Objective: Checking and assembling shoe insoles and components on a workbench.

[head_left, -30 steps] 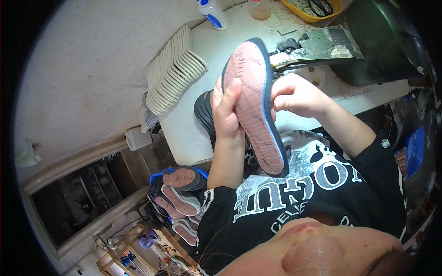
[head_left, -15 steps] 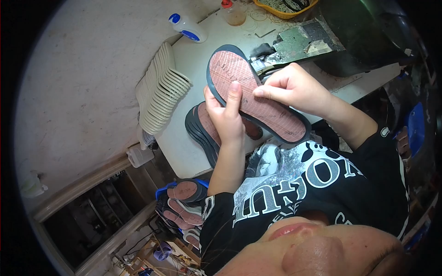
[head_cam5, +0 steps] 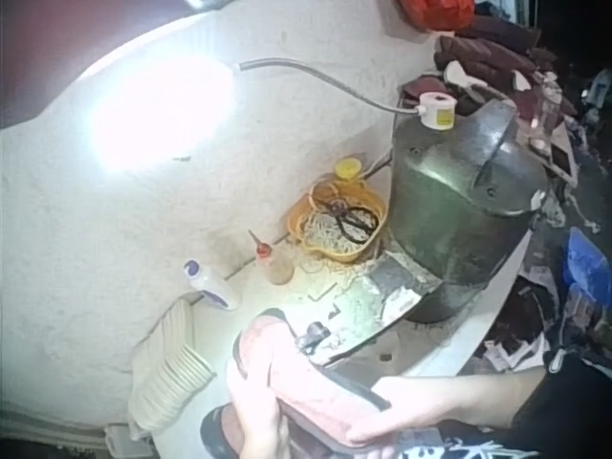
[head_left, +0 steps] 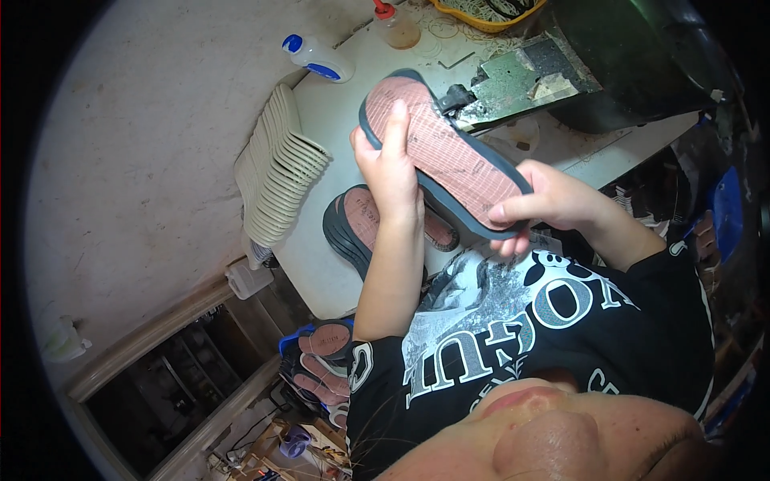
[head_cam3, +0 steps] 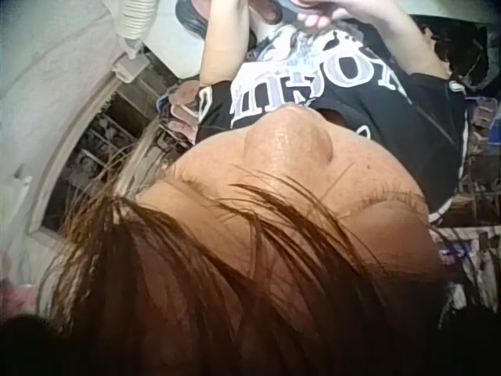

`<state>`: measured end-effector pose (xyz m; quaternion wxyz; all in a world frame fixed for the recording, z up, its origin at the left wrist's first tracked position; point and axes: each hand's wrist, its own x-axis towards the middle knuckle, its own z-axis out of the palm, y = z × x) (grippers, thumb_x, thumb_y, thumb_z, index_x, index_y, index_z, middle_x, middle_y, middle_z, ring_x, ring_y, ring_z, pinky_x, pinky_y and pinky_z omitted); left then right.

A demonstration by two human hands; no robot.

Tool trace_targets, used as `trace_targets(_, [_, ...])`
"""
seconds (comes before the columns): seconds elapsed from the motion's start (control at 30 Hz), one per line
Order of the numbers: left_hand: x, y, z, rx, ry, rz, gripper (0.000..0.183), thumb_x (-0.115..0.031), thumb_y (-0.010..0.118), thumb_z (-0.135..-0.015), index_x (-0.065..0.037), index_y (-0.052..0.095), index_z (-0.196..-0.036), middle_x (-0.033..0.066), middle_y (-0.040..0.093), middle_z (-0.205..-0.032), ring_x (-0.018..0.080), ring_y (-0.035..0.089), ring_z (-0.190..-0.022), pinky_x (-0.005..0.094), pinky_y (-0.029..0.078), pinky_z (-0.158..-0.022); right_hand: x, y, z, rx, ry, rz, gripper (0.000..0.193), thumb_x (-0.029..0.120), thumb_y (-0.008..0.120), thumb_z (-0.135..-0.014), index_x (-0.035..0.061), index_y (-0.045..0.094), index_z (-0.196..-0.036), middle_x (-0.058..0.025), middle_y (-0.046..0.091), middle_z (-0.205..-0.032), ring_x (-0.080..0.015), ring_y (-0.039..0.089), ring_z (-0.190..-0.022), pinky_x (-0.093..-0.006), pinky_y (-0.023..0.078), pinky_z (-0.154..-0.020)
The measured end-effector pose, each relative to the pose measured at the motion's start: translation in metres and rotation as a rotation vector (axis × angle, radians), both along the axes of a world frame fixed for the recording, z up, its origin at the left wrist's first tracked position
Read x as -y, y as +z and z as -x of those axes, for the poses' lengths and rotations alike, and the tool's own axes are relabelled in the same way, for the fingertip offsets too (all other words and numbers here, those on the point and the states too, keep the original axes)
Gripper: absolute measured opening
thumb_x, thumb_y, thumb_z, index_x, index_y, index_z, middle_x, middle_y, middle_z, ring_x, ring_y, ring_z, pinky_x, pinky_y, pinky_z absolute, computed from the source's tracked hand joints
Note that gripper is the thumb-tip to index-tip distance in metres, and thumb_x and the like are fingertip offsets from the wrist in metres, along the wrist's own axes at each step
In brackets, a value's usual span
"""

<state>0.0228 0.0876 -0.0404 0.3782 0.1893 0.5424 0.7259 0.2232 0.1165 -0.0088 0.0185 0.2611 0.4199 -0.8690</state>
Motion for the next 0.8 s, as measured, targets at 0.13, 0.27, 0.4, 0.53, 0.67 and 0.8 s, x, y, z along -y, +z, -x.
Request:
trace_targets(0.13, [-0.017, -0.005, 0.010, -0.006, -0.079, 0.016, 0.025, -0.015, 0.067, -0.089, 0.003, 0.060, -0.105, 0.0080, 0.065, -0.099, 0.0137, 0.062, -0.087, 0.0270, 0.049, -0.080, 0.012, -0.002, 0.002, -0.015, -0.066, 0.082, 0.031, 0.023, 0.060, -0.092, -0.0080, 0.062, -0.094, -0.0154, 0.067, -0.076, -0.0190, 0.068, -0.061, -0.0229, 0.055, -0.050])
trace_targets(0.27, [-0.032, -0.006, 0.030, -0.014, -0.164, 0.164, 0.041, -0.027, 0.070, -0.087, 0.008, 0.060, -0.106, 0.0101, 0.066, -0.099, 0.0165, 0.063, -0.087, 0.0286, 0.049, -0.082, 0.016, -0.005, 0.021, -0.082, -0.310, 0.111, 0.033, 0.026, 0.057, -0.094, -0.0060, 0.061, -0.091, -0.0152, 0.066, -0.072, -0.0177, 0.066, -0.058, -0.0228, 0.051, -0.050])
trace_targets(0.4, [-0.057, -0.025, 0.086, -0.794, -0.204, 0.573, 0.078, -0.054, 0.074, -0.075, 0.009, 0.055, -0.117, 0.0257, 0.056, -0.124, 0.0320, 0.050, -0.122, 0.0405, 0.038, -0.102, 0.006, -0.007, 0.045, -0.101, -0.395, 0.109, 0.034, 0.027, 0.055, -0.094, -0.0059, 0.061, -0.090, -0.0150, 0.065, -0.073, -0.0170, 0.064, -0.058, -0.0242, 0.050, -0.052])
trace_targets(0.53, [-0.072, 0.022, 0.080, -1.388, -0.318, -0.070, 0.054, -0.047, 0.075, -0.074, -0.004, 0.066, -0.106, 0.0091, 0.065, -0.104, 0.0290, 0.050, -0.120, 0.0474, 0.025, -0.110, -0.005, -0.020, 0.055, -0.100, -0.434, 0.100, 0.034, 0.029, 0.056, -0.095, -0.0045, 0.062, -0.096, -0.0159, 0.066, -0.077, -0.0167, 0.066, -0.061, -0.0240, 0.052, -0.054])
trace_targets(0.67, [-0.092, 0.041, 0.095, -1.602, -1.037, -0.116, 0.043, -0.046, 0.076, -0.070, -0.010, 0.067, -0.093, 0.0028, 0.064, -0.100, 0.0269, 0.044, -0.126, 0.0567, 0.001, -0.113, -0.011, -0.023, 0.069, -0.077, -0.480, 0.079, 0.038, 0.034, 0.058, -0.095, -0.0032, 0.063, -0.104, -0.0156, 0.067, -0.082, -0.0165, 0.068, -0.068, -0.0231, 0.054, -0.060])
trace_targets(0.8, [-0.109, 0.052, 0.101, -1.623, -1.266, 0.019, 0.038, -0.044, 0.074, -0.074, -0.009, 0.063, -0.083, 0.0027, 0.062, -0.088, 0.0209, 0.055, -0.099, 0.0523, 0.013, -0.110, -0.017, -0.029, 0.080, -0.051, -0.542, 0.035, 0.043, 0.038, 0.057, -0.095, -0.0038, 0.064, -0.103, -0.0156, 0.068, -0.085, -0.0178, 0.069, -0.073, -0.0231, 0.056, -0.063])
